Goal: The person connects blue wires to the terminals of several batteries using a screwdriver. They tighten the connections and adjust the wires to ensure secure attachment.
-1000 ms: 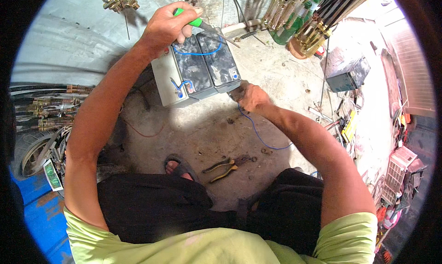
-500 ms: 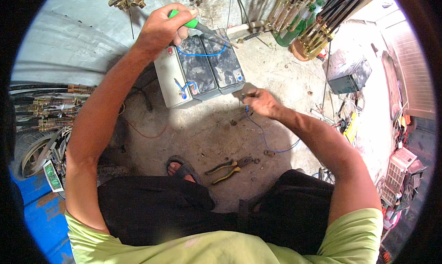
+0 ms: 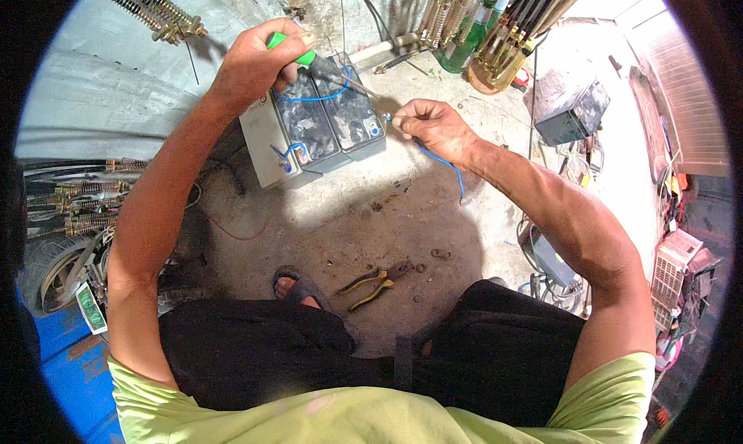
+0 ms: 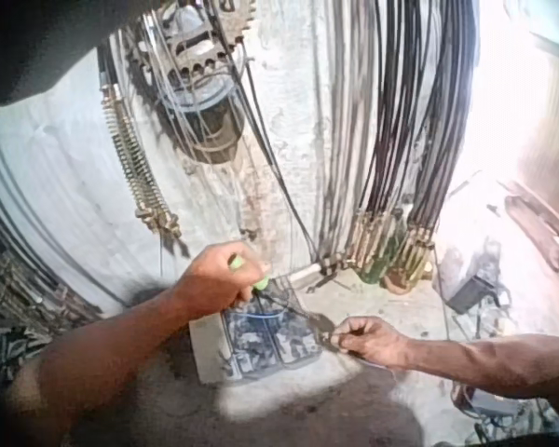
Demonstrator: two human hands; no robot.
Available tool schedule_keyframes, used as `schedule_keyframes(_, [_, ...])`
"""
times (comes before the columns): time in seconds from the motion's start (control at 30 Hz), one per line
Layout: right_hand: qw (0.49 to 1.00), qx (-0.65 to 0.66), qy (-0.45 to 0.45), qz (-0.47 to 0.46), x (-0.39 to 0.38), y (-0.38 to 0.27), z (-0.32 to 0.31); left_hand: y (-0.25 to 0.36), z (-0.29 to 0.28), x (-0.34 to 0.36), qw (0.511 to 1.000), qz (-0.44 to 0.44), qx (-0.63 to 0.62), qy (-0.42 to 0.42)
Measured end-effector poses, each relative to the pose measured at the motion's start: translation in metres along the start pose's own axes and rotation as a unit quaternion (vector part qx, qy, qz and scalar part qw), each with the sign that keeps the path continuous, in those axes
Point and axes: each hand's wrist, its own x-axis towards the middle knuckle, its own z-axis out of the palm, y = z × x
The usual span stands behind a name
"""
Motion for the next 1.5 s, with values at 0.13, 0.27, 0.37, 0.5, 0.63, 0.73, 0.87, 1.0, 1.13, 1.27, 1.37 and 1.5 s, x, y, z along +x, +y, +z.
schedule_keyframes(0.13, [1.000, -0.023, 0.018, 0.000, 0.006, -0.001, 0.002, 0.009, 0.005, -0.006, 0.999, 0.002, 0.050, -0.022])
schedule_keyframes(0.27, [0.998, -0.059, 0.033, -0.006, 0.009, -0.008, 0.009, 0.010, 0.005, -0.010, 0.994, 0.039, 0.102, -0.012])
schedule_keyframes(0.37, [0.996, -0.073, 0.038, -0.029, 0.012, 0.000, 0.003, 0.011, 0.007, -0.008, 0.991, 0.046, 0.122, -0.013])
schedule_keyframes(0.5, [0.991, -0.115, 0.052, -0.042, 0.012, -0.005, 0.009, 0.017, 0.004, -0.012, 0.989, 0.019, 0.147, -0.009])
schedule_keyframes(0.63, [0.986, -0.147, 0.036, -0.069, 0.014, -0.010, 0.013, 0.010, 0.003, -0.012, 0.981, 0.077, 0.180, 0.020])
schedule_keyframes(0.73, [0.974, -0.212, 0.033, -0.073, 0.016, -0.012, 0.014, 0.007, 0.004, -0.010, 0.984, 0.077, 0.162, 0.010])
schedule_keyframes(0.87, [0.956, -0.277, 0.031, -0.089, 0.016, -0.016, 0.016, 0.013, 0.005, -0.012, 0.987, 0.056, 0.152, -0.005])
schedule_keyframes(1.0, [0.949, -0.294, 0.028, -0.108, 0.012, -0.023, 0.020, 0.014, 0.007, -0.012, 0.982, 0.082, 0.172, -0.003])
schedule_keyframes(1.13, [0.923, -0.359, 0.046, -0.133, 0.010, -0.030, 0.024, 0.008, 0.008, -0.011, 0.972, 0.137, 0.192, 0.000])
schedule_keyframes(1.27, [0.879, -0.419, 0.057, -0.218, 0.009, -0.030, 0.023, 0.009, 0.010, -0.012, 0.960, 0.175, 0.216, -0.011])
schedule_keyframes(1.37, [0.829, -0.481, 0.058, -0.279, 0.011, -0.031, 0.022, 0.009, 0.011, -0.012, 0.950, 0.212, 0.228, -0.025])
schedule_keyframes(1.5, [0.800, -0.511, 0.059, -0.308, 0.010, -0.035, 0.026, 0.006, 0.011, -0.012, 0.938, 0.255, 0.232, -0.033])
